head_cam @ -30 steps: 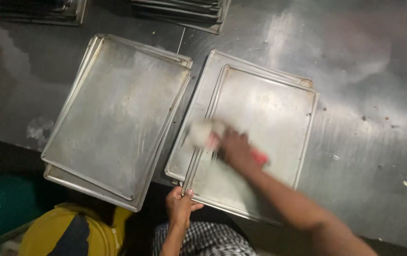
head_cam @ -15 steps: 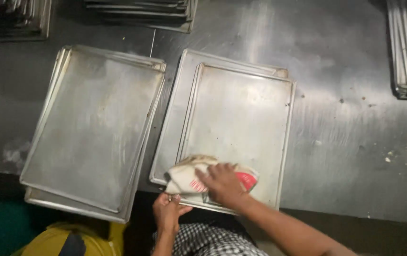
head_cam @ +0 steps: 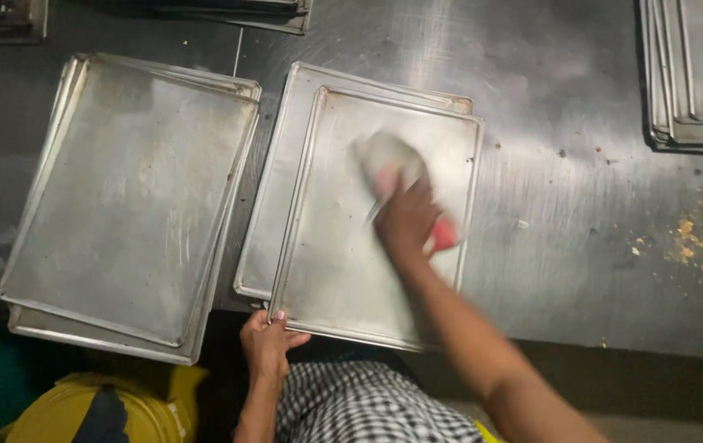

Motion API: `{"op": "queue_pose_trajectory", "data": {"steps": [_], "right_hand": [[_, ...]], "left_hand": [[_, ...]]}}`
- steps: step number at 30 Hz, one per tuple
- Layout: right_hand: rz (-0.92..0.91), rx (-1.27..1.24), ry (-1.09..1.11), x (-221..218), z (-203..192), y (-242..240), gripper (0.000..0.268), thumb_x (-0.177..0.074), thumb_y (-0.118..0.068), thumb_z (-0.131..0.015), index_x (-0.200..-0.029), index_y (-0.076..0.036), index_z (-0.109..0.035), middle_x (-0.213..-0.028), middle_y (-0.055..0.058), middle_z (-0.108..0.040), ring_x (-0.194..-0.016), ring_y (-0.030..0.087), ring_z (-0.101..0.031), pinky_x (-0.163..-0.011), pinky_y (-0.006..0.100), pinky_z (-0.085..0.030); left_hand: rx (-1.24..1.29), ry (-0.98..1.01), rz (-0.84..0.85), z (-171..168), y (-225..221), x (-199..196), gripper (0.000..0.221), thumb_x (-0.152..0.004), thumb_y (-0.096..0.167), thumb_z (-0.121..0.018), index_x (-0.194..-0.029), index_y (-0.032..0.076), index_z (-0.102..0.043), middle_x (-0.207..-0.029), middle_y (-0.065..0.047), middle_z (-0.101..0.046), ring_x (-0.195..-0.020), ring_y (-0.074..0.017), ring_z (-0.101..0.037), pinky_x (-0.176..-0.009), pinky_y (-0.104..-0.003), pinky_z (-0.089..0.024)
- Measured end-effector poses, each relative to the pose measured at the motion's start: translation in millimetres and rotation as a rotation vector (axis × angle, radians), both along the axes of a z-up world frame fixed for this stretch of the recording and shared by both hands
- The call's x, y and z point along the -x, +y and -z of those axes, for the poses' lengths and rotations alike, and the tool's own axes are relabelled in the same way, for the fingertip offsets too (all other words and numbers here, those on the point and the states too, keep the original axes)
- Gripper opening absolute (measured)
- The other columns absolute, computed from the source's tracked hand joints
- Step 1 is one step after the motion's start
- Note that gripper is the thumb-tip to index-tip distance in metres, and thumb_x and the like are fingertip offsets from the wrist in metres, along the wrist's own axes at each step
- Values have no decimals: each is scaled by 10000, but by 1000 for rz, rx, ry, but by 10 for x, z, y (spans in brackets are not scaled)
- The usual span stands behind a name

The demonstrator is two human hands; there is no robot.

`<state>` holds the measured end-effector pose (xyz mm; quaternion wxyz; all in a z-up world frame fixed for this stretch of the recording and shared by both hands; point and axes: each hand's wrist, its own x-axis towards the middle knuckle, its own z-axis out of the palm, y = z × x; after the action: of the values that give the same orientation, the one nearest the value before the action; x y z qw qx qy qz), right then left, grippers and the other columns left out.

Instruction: Wiping down metal baking trays with a cloth in a bakery.

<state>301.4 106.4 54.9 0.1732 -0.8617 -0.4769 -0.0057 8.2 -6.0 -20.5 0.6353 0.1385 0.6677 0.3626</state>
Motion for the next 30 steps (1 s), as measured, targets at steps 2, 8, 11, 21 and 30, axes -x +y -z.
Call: {"op": "queue_pose_trajectory", "data": {"steps": [2, 8, 11, 21, 30], "right_hand": [[-368, 234, -136, 657, 237, -647, 645, -807, -241, -606, -1443, -159, -534, -1328, 264, -559, -1234, 452, -507, -881, 740, -390], [-103, 182, -291, -664, 374, -198, 585, -798, -312, -633, -1330, -75, -581, -1253, 241, -557, -1063, 421, -557, -927, 671, -373], [22, 17, -143, -1764, 281, 686, 636, -824, -283, -688, -1359, 0, -496, -1266, 310, -480, -1097, 489, -518, -893, 622, -377], [70, -17, -208, -139, 326, 475, 680, -824, -221, -740, -1447, -82, -506, -1502, 301, -427, -1212, 418, -504, -949, 527, -444], [-389, -30, -40, 1359, 357, -1417, 667, -856, -286, -724, -1478, -143, -531, -1184, 218, -612, -1034, 407, -588, -818, 582, -447]], "left_hand": [[-25, 77, 38, -70, 51, -17, 165, -998, 88, -610, -932, -62, -588, -791, -140, -651, -558, -273, -664, -512, -447, -645], [-46, 38, 13, 71, -16, 16, 70, -947, 49, -605, -944, -16, -580, -776, -125, -680, -562, -250, -676, -502, -442, -643], [-68, 94, 19, 109, -39, 1, 88, -950, 59, -634, -947, -18, -592, -747, -121, -656, -548, -227, -649, -489, -418, -635], [-42, 175, 70, -177, 110, -52, 160, -964, 121, -647, -847, 50, -563, -669, -86, -595, -462, -218, -610, -409, -364, -539], [-261, 96, 76, 746, 29, 187, 218, -971, -1, -638, -858, 34, -456, -730, -75, -546, -522, -182, -532, -395, -346, -472]]}}
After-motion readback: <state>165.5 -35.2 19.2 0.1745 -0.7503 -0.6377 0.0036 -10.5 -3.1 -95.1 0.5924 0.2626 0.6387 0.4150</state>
